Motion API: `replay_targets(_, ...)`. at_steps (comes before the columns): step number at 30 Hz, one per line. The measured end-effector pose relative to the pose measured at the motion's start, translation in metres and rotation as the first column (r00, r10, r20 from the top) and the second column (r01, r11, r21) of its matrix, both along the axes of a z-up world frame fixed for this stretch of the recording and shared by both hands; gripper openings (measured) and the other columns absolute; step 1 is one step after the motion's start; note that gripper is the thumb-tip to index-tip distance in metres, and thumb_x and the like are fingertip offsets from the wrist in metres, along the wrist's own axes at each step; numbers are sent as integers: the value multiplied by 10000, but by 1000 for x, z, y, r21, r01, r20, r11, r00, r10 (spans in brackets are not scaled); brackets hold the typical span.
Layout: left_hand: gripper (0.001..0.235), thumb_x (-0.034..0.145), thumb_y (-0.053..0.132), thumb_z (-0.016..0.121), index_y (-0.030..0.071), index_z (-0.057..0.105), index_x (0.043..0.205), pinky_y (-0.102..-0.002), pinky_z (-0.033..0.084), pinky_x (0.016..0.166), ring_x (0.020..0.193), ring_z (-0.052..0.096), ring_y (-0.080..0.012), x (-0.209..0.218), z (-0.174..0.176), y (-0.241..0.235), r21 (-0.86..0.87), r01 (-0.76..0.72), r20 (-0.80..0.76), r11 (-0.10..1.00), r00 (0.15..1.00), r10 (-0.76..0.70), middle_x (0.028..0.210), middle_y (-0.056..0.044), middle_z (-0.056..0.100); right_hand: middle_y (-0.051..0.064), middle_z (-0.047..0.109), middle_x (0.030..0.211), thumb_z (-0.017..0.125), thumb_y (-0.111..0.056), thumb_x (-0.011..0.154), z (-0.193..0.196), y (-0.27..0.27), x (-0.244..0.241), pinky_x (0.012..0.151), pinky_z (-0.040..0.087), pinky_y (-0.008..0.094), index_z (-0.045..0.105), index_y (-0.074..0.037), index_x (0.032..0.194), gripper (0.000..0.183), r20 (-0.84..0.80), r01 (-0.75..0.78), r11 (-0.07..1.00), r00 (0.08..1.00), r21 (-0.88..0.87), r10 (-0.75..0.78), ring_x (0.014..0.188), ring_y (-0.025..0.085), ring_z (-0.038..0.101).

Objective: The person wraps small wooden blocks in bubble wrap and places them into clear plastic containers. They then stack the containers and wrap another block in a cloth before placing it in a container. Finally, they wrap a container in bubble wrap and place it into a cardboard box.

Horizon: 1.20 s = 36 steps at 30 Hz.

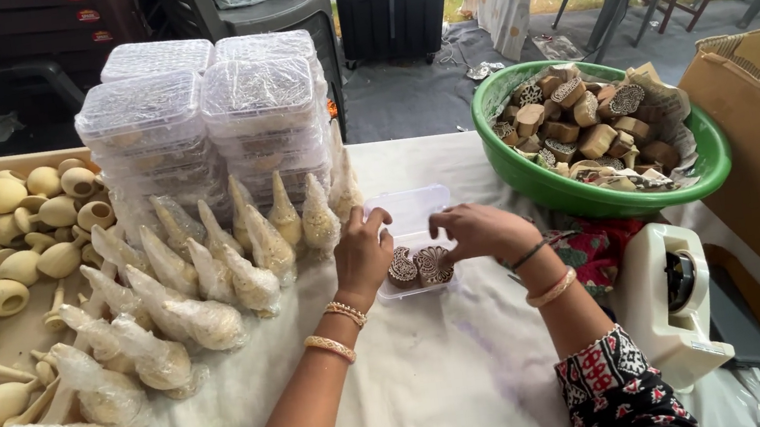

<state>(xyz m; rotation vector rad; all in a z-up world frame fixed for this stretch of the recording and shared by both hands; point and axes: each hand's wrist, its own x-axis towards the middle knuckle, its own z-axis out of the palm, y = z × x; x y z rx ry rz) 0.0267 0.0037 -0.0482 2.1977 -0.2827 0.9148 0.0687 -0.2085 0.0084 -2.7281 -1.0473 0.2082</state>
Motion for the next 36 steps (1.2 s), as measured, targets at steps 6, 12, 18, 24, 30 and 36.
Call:
replay_targets(6,294,786,194,784,129,665,1047,-462,568,878,1116,601,-386,-5,14,-2,209,35,-346,977,937,40,1222,-177,496,119,728,954,900,-445,655,-4,-7,2,822,546,407,660,-135,1130,616,-142,108,986,982,-130,-126,957,284,696)
replay_targets(12,523,765,202,829,148,577,1220,-490,509,1005,1220,527,-430,4,-5,-5,145,114,-473,983,880,-32,1396,-167,351,125,712,952,879,-447,681,-17,-15,15,833,543,416,644,-110,1144,619,-108,47,998,993,-35,-50,963,296,679)
replay_targets(18,693,743,162,840,62,484,1329,-475,469,1076,1244,512,-400,19,-28,-7,24,136,-408,990,906,-115,1382,-143,374,156,725,995,816,-521,742,-21,-36,30,830,558,441,660,-113,1171,613,-137,234,968,960,-88,-245,957,314,694)
replay_targets(24,415,804,181,803,107,616,1167,-429,554,968,1204,520,-318,-1,-4,-16,158,72,-466,985,885,10,1237,-98,467,143,773,779,668,-620,855,-19,-44,36,720,598,412,779,-35,901,597,-58,389,916,917,-99,-396,691,271,758)
replay_targets(30,325,807,257,817,113,684,1065,-449,543,938,1168,504,-314,1,-14,-21,157,103,-511,982,860,-8,1178,-90,514,137,706,604,575,-796,836,-44,-29,42,623,609,389,753,40,677,869,-151,328,923,921,-203,-360,568,268,731)
replay_targets(36,360,791,264,824,94,672,1069,-439,516,985,1158,484,-323,3,-19,-24,139,103,-481,985,877,-24,1175,-68,555,137,685,563,568,-810,815,-46,-25,39,633,591,411,737,16,644,860,-135,383,908,903,-169,-407,569,273,724)
